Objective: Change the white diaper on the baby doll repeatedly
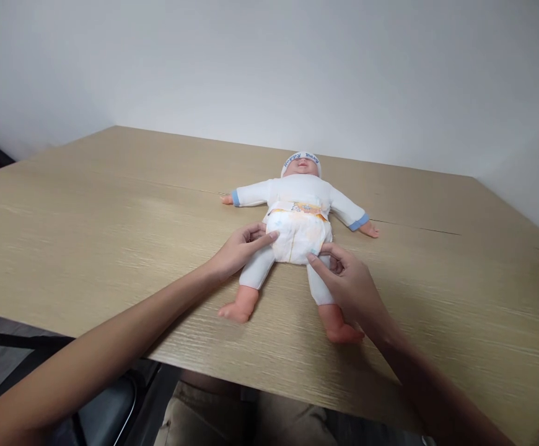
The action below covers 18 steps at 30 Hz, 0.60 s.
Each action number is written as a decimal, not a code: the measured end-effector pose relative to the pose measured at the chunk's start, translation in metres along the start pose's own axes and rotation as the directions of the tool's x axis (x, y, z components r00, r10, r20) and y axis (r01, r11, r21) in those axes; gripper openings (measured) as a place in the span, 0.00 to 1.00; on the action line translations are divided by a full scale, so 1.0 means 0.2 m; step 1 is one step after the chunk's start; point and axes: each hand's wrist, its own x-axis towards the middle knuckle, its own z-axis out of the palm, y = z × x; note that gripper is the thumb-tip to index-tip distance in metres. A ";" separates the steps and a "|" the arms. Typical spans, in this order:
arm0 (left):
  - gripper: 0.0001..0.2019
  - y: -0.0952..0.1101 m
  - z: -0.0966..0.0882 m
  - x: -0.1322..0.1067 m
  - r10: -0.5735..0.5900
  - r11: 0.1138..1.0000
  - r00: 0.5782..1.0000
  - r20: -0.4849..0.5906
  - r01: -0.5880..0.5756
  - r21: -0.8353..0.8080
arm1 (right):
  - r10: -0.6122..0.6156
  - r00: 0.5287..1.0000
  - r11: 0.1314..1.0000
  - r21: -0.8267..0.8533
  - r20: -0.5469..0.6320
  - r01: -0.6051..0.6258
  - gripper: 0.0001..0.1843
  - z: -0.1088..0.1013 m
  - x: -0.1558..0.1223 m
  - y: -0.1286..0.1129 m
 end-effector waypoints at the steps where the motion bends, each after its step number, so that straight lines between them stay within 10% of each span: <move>1: 0.22 0.00 0.00 0.00 0.002 1.000 1.000 -0.002 -0.002 -0.008 | -0.019 1.000 1.000 -0.019 -0.014 0.019 0.19 0.00 0.00 0.00; 13: 0.21 -0.01 -0.04 -0.04 0.066 0.996 0.996 -0.056 -0.062 0.067 | -0.169 0.985 0.985 -0.028 -0.038 0.168 0.18 -0.07 0.02 0.05; 18: 0.19 0.07 -0.16 0.00 0.367 0.759 0.930 -0.015 -0.290 0.582 | -0.302 0.944 0.943 -0.188 -0.131 0.276 0.17 -0.23 0.08 0.15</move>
